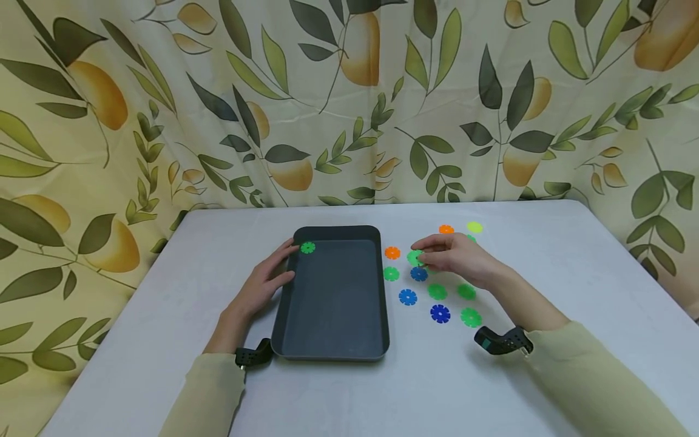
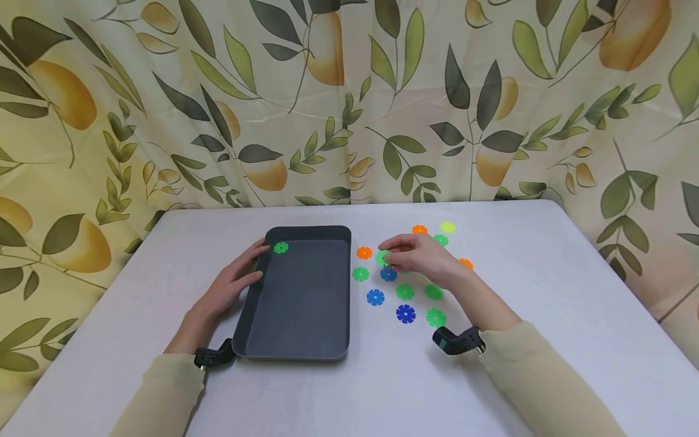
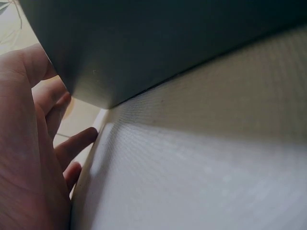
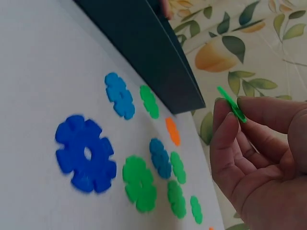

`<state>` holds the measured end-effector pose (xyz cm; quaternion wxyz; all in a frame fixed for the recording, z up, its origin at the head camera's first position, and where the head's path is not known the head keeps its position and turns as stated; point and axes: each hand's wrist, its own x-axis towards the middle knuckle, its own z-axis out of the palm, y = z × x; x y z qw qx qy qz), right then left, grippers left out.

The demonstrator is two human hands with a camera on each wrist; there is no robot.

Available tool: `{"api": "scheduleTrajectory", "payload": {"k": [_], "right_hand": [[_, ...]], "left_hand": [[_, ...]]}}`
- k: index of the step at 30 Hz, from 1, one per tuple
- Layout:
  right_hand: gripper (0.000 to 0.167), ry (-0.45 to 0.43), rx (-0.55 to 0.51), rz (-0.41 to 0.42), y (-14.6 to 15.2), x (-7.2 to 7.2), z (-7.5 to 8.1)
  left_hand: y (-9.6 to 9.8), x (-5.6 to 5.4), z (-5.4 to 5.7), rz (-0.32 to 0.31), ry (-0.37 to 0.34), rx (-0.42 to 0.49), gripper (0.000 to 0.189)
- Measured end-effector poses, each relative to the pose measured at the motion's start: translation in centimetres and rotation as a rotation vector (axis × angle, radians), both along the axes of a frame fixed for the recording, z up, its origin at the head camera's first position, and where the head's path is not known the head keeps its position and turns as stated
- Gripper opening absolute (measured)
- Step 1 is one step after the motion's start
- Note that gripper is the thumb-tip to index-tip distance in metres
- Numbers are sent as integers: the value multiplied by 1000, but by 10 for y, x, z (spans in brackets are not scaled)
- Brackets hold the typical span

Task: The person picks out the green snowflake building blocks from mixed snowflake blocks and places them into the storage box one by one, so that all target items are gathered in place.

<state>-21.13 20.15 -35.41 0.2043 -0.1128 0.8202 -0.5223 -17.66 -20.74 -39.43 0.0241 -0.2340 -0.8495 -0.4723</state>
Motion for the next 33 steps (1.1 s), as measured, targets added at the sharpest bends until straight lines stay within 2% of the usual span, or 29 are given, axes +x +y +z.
{"api": "scheduleTrajectory", "payload": {"k": [4,15,23,33], "right_hand": [[43,-18,-34,-12,-13,-5,3],[41,-53,-208,14,-54,-22,5],[37,-27,-215,44,-84,-30,4],[38,-62,-277,63,-119,-34,3]], "left_hand": [[-1,-1,0,-3,12,-7,48],[-3,-2,-2,-11,22,6,49],[-13,-21,-33,-9,53,13,50],[-16,-24,-38,-15,69,2,51]]}}
